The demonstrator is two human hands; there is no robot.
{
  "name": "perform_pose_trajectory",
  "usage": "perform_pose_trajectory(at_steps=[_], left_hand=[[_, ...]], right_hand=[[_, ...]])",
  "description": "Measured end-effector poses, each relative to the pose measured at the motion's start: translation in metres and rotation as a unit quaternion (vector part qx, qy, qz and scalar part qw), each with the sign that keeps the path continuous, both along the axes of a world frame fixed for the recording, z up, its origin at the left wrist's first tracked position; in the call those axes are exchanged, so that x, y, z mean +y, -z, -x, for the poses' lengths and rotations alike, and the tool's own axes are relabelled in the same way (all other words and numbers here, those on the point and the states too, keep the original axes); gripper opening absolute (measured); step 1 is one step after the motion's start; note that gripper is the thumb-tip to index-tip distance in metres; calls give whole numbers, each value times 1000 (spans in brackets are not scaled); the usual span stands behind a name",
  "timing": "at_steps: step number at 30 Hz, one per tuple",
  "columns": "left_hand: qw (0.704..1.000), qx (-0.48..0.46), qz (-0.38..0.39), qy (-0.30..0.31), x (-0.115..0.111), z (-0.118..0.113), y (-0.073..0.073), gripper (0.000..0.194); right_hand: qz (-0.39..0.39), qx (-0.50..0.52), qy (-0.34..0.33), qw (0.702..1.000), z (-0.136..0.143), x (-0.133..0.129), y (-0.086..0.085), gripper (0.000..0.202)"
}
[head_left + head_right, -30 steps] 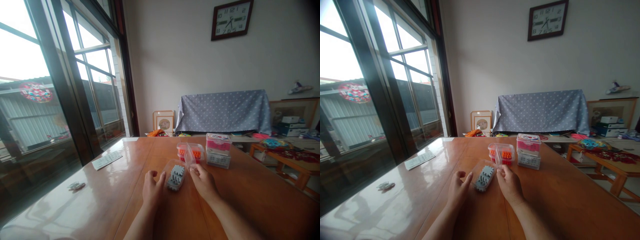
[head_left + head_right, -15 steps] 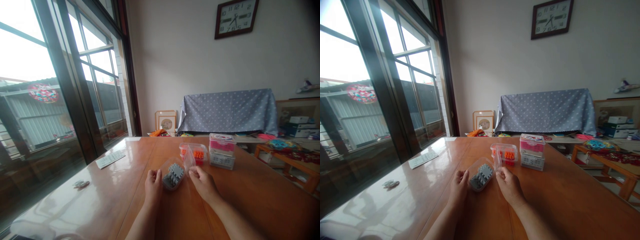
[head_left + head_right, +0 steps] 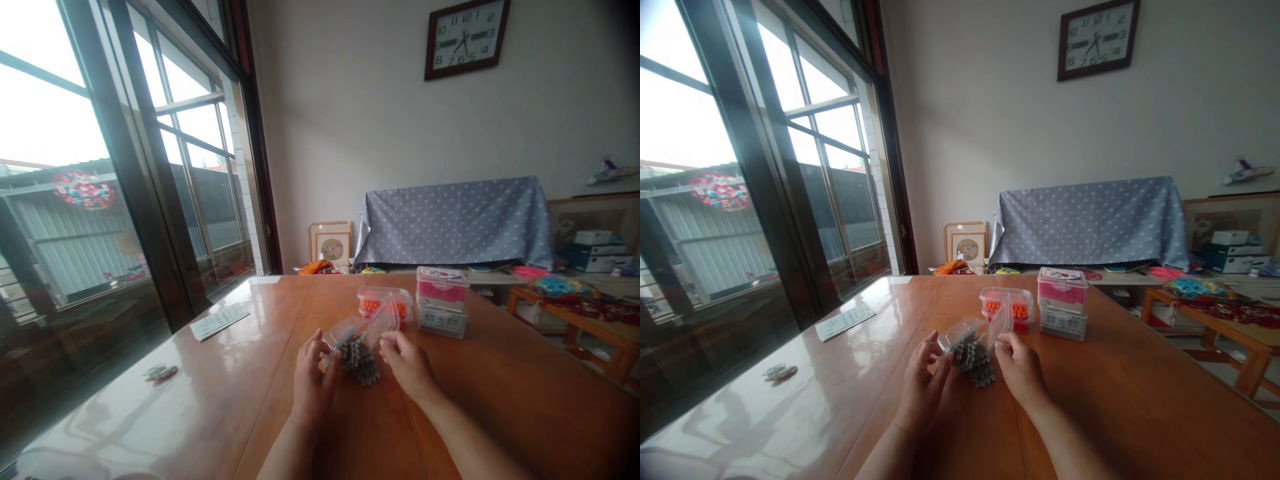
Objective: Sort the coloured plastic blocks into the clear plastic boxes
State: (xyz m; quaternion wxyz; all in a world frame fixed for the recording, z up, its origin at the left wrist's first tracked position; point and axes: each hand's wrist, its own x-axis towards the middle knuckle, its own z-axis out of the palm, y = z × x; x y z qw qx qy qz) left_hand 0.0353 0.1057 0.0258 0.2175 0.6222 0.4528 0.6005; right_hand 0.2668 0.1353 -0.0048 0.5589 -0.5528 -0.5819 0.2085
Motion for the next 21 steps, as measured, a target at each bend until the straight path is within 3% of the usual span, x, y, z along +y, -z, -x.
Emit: perform_pose_trajectory(at_steps=[4,7,14,18,21], left_hand=[[995,81,-51,42,-6,0,-4,12],[993,84,-52,61,-9,-1,-6,22],[992,91,-72,52,-12,-6,-2,33],[993,66,-92,40,-12,-8,1,44],[997,41,-61,5,-7,-8,4,46]], right_hand=[[8,14,1,1000,-2,1,0,33],[14,31,-8,999,-1,1,-2,33],[-6,9,22,1000,-4,3,0,34],[-22,-25,39,999,-4,-4,-9,31],[-17,-36,53,998,-4,-9,-16,29]])
